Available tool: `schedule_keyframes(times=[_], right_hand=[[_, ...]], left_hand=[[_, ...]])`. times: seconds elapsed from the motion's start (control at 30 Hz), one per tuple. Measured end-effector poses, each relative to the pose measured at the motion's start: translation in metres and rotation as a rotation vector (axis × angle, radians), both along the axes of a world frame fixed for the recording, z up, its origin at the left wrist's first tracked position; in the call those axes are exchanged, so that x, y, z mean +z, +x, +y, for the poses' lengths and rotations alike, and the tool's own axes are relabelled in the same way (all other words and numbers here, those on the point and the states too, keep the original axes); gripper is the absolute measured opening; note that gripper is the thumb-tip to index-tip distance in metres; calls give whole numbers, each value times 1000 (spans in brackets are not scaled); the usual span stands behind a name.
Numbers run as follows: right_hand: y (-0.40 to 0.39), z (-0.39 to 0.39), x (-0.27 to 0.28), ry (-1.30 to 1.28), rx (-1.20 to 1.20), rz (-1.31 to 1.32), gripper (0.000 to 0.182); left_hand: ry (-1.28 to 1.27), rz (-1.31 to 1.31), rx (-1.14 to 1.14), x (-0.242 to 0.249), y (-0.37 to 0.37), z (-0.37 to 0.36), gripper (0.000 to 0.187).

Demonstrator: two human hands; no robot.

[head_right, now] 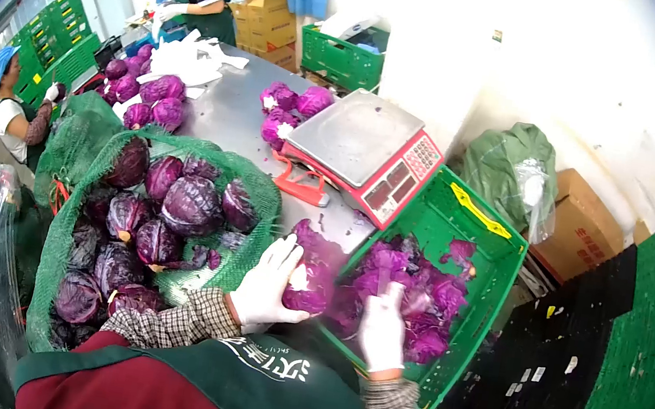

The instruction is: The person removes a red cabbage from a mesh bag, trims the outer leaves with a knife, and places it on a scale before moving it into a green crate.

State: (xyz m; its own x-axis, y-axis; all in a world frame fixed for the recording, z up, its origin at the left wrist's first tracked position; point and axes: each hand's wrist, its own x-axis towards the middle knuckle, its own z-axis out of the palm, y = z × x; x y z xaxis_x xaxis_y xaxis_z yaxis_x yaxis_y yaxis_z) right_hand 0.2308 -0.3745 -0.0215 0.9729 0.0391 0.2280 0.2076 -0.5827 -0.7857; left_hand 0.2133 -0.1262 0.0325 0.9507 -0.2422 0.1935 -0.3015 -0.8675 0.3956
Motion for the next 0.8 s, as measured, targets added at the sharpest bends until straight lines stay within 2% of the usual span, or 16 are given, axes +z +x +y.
schedule_keyframes(times=[0.03, 0.07, 0.1, 0.17, 0.2, 0.3, 0.33, 0.43, 0.5, 0.6, 0.63, 0.7, 0.8], right_hand=[[-4, 20, 17, -85, 108, -83, 48], [-10, 32, 32, -202, 256, -59, 49], [-17, 44, 43, -117, 300, -13, 48], [-21, 55, 33, -293, 327, -182, 45], [-19, 54, 25, -576, 359, -300, 42], [-14, 58, 18, -433, 301, -215, 38], [-11, 58, 16, -416, 255, -302, 38], [-4, 59, 5, -281, 178, -200, 39], [5, 53, 7, -457, 167, -300, 33], [16, 45, 15, -173, 154, -28, 33], [15, 50, 13, -78, 147, -94, 35], [7, 63, 9, 142, 140, -48, 39], [16, 55, 19, 119, 225, 132, 41]], left_hand=[[88, 8, -10, 3, 3, -8, 111], [121, 13, -7, 5, 4, -15, 111], [156, 19, -1, 7, 4, -19, 110], [183, 15, 7, 9, 3, -26, 106], [178, -8, 12, 6, 3, -28, 102], [189, -25, 14, 7, 5, -31, 97], [199, -25, 8, 9, 5, -31, 97], [203, -15, 17, 5, 7, -30, 97], [213, -19, 16, 4, 5, -30, 100], [219, -83, -8, 2, -3, -24, 107], [181, -56, -9, 2, -3, -20, 109], [92, -33, 22, 2, -3, -14, 101], [32, 12, 11, -2, 2, -5, 108]])
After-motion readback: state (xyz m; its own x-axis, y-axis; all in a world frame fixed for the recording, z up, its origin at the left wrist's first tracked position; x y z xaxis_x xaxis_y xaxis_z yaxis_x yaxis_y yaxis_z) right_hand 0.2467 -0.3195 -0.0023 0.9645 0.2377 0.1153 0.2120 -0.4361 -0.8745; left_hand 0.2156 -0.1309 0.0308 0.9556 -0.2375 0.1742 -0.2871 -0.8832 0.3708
